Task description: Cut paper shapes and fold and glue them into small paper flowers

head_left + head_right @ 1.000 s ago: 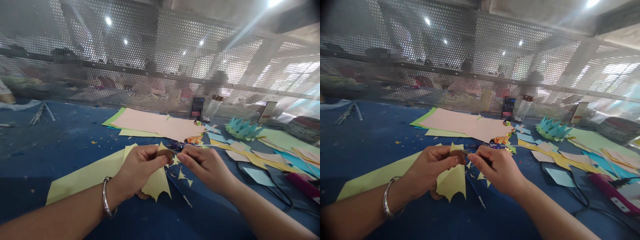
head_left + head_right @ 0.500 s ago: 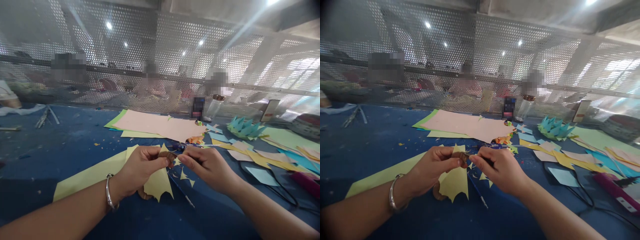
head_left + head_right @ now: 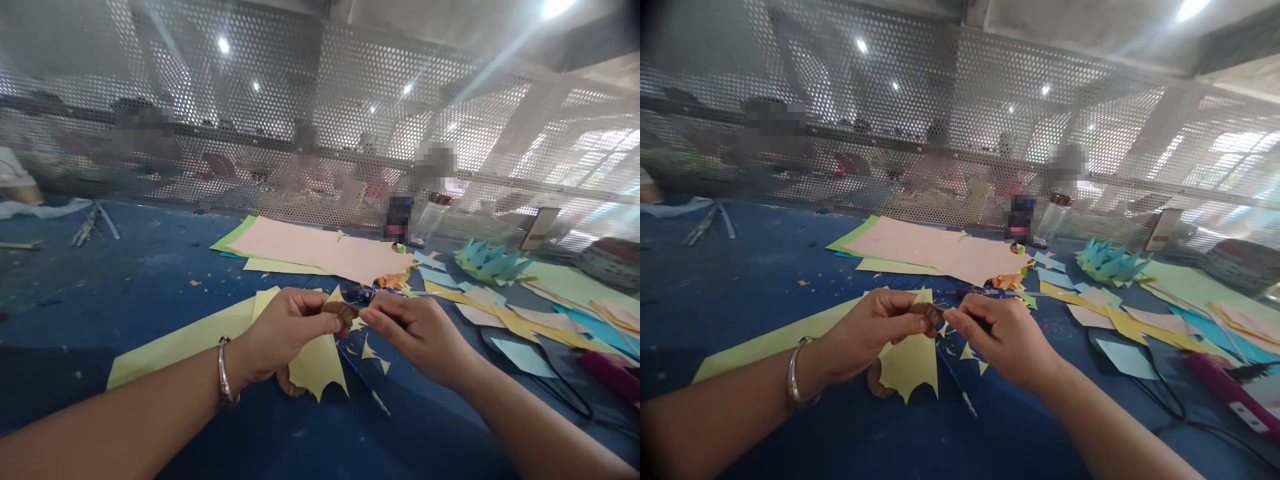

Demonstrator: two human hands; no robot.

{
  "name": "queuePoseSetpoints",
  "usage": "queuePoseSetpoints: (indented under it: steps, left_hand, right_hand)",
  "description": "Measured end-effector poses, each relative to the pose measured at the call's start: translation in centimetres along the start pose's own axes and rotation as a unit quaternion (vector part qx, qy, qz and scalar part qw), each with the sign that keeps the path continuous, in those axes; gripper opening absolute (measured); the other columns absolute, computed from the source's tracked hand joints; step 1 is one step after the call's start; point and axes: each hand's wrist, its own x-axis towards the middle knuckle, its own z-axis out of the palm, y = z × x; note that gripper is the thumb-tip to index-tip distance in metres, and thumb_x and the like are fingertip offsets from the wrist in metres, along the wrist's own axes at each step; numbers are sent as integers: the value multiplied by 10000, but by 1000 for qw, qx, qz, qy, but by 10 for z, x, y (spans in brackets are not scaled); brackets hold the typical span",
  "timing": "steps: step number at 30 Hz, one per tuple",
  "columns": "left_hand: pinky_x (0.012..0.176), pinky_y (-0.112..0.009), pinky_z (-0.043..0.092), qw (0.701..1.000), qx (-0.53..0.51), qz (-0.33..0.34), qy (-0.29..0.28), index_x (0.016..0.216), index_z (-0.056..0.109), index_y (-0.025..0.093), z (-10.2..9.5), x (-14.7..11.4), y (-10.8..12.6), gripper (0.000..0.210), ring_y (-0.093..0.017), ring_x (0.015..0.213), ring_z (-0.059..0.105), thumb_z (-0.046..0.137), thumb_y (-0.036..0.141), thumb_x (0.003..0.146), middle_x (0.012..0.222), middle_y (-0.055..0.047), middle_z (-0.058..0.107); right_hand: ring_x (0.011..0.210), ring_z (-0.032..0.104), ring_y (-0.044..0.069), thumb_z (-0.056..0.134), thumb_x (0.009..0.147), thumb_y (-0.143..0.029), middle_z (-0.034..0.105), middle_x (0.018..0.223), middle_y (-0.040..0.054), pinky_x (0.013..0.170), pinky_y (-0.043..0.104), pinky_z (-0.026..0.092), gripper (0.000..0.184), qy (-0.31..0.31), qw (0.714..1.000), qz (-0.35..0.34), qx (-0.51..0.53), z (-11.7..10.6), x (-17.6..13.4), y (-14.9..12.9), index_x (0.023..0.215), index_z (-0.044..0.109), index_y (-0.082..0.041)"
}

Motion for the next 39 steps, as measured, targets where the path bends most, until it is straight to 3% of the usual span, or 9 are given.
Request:
queuePoseSetpoints:
  steps: [11,25,31,39]
  left_hand:
    - [493,-191,346,1000,-7,-17,6,690,728,165,2,0,1,94,-53,504,472,675,180,766,583,45,572]
    - [581,-237,373,999,31,-3,5,684,698,171,0,-1,0,111,-100,606,488,625,208,759,736,5,644]
    - [542,-240,336,999,35,-14,7,668,680,170,0,-1,0,108,-96,556,454,608,196,744,637,27,567]
    - [586,-247,361,999,47,3,4,665,681,172,1,0,-2,126,-106,620,480,581,191,739,747,4,639]
  right_hand:
    - [543,331,85,509,985,-428,362,597,-53,515,257,261,413,2,1000,-18,10,1,1,-1,651,442,-194]
    - [558,327,94,484,991,-452,358,610,-45,516,258,272,424,-4,1000,-13,-3,1,0,1,656,437,-197]
    - [558,314,94,468,993,-481,352,610,-45,518,257,265,447,-4,1000,-6,-4,1,0,0,652,439,-193]
    - [538,317,87,467,988,-493,350,592,-49,505,250,258,458,1,1000,-7,-13,2,0,-1,645,450,-190]
